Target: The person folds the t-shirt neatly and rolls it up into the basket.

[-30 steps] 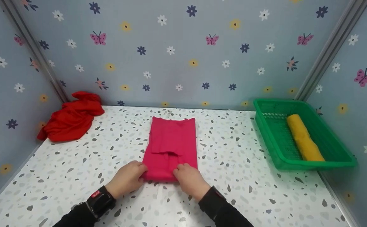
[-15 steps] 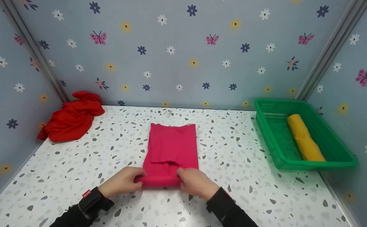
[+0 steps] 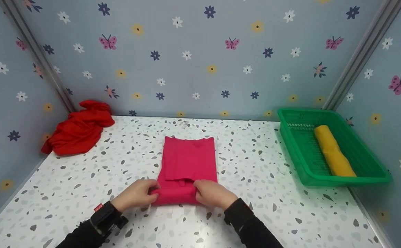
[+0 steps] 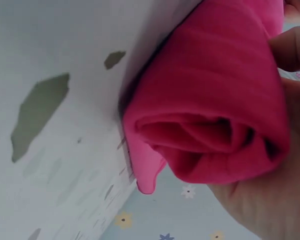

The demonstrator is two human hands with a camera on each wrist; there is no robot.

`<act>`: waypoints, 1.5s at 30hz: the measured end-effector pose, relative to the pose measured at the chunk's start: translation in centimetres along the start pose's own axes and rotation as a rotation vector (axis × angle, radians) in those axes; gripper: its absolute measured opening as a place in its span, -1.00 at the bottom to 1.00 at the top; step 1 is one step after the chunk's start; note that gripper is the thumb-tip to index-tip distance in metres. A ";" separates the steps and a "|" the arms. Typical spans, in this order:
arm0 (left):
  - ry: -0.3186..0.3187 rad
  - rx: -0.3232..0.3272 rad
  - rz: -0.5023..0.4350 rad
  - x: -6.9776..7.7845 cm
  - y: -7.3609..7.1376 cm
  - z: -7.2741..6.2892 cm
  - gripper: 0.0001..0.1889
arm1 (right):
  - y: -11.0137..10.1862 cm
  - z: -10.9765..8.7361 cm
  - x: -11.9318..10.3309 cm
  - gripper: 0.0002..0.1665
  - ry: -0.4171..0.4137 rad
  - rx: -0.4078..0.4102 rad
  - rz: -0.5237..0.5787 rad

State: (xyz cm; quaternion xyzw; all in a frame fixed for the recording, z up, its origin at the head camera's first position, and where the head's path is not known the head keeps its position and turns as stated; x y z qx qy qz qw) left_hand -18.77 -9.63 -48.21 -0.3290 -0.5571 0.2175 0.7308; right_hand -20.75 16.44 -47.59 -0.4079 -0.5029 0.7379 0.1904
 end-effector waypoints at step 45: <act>-0.040 0.076 0.030 -0.1 0.7 0.8 -0.91 | 2.3 -2.1 -4.0 -0.21 -0.172 0.047 -0.564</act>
Point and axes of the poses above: each hand's wrist, its own z-axis towards the middle knuckle, its own y-axis out of the palm, x = y × z, the point moved 2 cm from there along z, towards the middle knuckle, and after that the axes turned 14 degrees about x, right-handed, at the moved point
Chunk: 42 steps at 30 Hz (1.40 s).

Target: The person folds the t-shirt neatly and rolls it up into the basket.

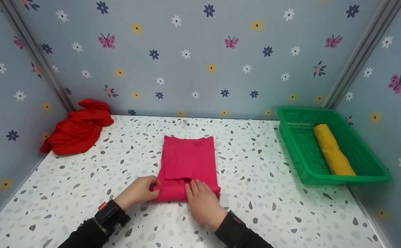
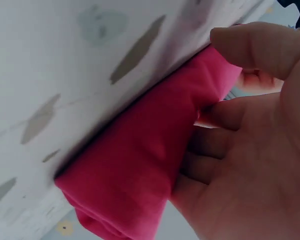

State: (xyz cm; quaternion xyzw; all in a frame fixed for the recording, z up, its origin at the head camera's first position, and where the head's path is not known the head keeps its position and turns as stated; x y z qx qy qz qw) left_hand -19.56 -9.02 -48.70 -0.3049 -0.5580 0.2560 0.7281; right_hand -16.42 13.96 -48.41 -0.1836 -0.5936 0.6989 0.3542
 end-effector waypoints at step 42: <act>0.405 0.138 0.314 1.6 0.7 -1.2 -0.82 | 0.3 1.0 1.8 -0.76 0.074 0.210 0.205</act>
Point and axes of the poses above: each hand's wrist, its own z-axis towards the middle knuckle, its own y-axis out of the palm, x = y × z, the point moved 2 cm from there along z, towards the middle knuckle, and after that the axes turned 14 degrees about x, right-handed, at the moved point
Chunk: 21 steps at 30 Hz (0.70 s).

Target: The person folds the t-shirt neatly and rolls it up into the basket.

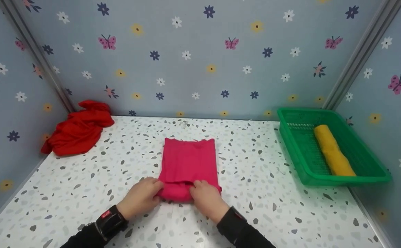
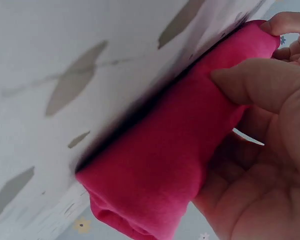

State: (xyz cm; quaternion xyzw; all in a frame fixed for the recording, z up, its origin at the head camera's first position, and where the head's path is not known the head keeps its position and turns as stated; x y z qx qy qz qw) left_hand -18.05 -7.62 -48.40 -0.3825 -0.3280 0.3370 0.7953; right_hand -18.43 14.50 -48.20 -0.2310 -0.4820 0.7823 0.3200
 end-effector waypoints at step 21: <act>-0.373 -0.211 -0.399 -1.6 -0.3 -0.2 -0.86 | -0.7 0.0 1.5 -0.93 0.178 -0.159 0.246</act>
Point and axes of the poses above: each hand's wrist, its own z-axis towards the middle knuckle, its own y-axis out of the palm, x = y × z, the point moved 2 cm from there along z, towards the middle knuckle, and after that the axes turned 14 degrees about x, right-handed, at the moved point
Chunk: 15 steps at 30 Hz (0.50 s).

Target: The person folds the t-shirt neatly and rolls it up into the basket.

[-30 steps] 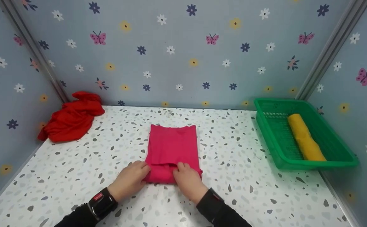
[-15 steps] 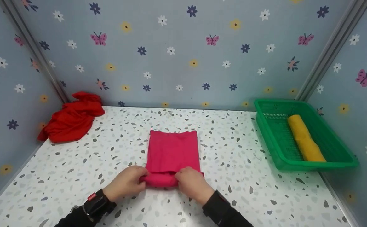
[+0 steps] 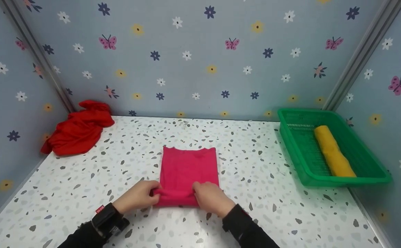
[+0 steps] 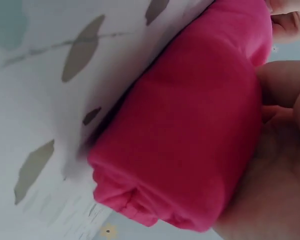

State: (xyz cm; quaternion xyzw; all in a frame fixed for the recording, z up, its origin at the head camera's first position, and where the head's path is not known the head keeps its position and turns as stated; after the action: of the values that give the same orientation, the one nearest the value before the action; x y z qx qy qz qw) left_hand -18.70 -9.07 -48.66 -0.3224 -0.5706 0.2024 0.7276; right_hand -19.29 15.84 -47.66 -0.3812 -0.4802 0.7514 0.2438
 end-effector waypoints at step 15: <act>-0.135 -0.008 -0.034 -0.2 0.2 1.2 -0.90 | 0.4 0.9 1.3 -0.95 -0.003 0.008 0.047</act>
State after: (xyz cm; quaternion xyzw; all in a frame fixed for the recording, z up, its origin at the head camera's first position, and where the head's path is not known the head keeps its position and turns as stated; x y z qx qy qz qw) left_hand -19.87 -8.82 -48.79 -0.3012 -0.6246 0.2093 0.6894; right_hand -20.76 16.15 -48.26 -0.3900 -0.4684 0.7596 0.2270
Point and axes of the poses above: each hand's wrist, its own z-axis towards the middle knuckle, its own y-axis out of the palm, x = y × z, the point moved 2 cm from there along z, towards the middle knuckle, and after that the axes turned 14 degrees about x, right-handed, at the moved point
